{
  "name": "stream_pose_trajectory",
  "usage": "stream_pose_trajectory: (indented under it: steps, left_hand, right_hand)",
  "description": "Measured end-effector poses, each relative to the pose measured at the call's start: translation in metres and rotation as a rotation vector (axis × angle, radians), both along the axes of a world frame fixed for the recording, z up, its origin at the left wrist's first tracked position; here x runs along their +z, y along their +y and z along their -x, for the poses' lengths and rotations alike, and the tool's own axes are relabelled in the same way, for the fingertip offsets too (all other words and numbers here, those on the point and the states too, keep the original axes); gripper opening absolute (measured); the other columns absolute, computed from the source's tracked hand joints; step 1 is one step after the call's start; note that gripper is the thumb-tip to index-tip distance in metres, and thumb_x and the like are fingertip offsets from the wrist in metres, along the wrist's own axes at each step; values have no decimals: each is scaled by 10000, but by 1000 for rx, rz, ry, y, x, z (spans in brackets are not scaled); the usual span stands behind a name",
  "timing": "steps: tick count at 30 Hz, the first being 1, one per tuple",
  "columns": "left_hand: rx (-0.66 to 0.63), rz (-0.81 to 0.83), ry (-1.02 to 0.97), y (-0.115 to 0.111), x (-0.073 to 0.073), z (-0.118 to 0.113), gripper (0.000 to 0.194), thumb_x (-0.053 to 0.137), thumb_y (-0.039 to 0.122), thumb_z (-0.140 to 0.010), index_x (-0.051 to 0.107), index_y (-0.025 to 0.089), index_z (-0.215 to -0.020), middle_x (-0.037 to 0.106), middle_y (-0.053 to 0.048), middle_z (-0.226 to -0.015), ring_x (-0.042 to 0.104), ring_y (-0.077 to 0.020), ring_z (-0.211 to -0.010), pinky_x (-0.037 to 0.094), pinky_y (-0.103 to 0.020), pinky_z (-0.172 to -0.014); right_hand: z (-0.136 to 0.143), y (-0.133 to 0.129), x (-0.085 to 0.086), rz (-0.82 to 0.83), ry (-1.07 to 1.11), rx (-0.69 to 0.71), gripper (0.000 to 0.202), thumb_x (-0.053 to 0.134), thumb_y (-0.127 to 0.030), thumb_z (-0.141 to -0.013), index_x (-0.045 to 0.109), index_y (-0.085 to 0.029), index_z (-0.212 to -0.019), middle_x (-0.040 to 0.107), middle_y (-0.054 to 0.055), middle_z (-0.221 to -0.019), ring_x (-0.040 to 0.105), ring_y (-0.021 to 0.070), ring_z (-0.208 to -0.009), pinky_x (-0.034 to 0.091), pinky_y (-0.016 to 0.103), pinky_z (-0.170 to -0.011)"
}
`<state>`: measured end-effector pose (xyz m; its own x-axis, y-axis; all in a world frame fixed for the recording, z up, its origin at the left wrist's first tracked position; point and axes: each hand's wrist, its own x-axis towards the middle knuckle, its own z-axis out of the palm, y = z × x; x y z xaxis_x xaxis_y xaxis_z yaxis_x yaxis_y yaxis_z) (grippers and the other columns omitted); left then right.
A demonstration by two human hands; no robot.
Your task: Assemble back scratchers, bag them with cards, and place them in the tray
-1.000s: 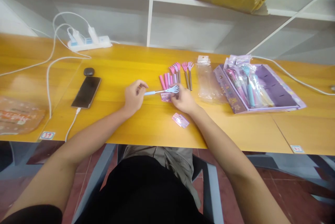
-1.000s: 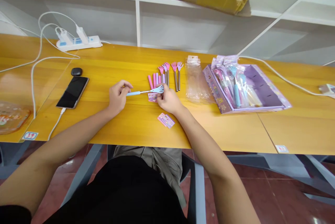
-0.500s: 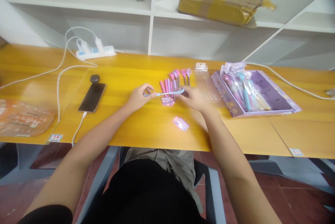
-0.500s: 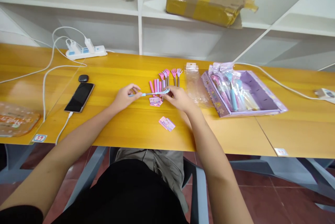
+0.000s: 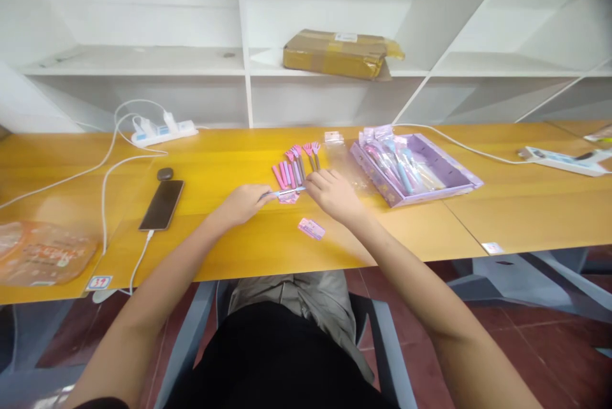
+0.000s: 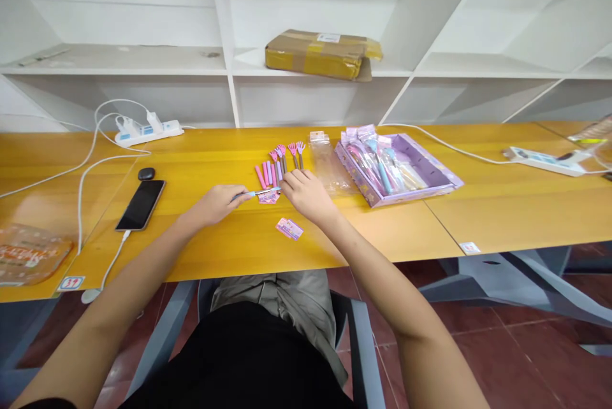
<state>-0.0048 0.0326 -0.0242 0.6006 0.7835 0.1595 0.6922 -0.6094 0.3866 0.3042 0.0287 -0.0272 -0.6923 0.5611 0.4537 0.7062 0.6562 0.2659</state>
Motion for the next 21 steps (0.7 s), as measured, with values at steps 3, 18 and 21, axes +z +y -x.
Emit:
stream_pose_trajectory:
  steps: [3, 18, 21]
  left_hand:
    - [-29, -116, 86, -14, 9, -3, 423, 454, 522, -1185, 742, 213, -1193, 820, -89, -1109, 751, -237, -977, 480, -319, -812]
    - [33, -455, 294, -45, 67, 50, 360, 467, 413, -1164, 762, 221, -1089, 798, -111, -1022, 661, -281, -973, 514, -385, -824]
    - [188, -402, 279, -42, 75, 115, 370, 454, 437, -1138, 766, 254, -1058, 796, -105, -1017, 672, -313, -1019, 531, -410, -836]
  right_hand:
    - [2, -10, 13, -84, -59, 33, 256, 516, -167, -1152, 770, -153, -1130, 709, 120, -1007, 527, 284, -950, 371, 414, -854]
    - [-51, -61, 45, -83, 129, -68, 336, 454, -236, -1175, 786, -227, -1122, 716, 99, -953, 554, 249, -897, 359, 410, -821]
    - [-131, -63, 34, -10, 222, -240, 362, 444, -282, -1151, 805, -262, -1130, 734, 123, -965, 612, 276, -921, 407, 436, -837]
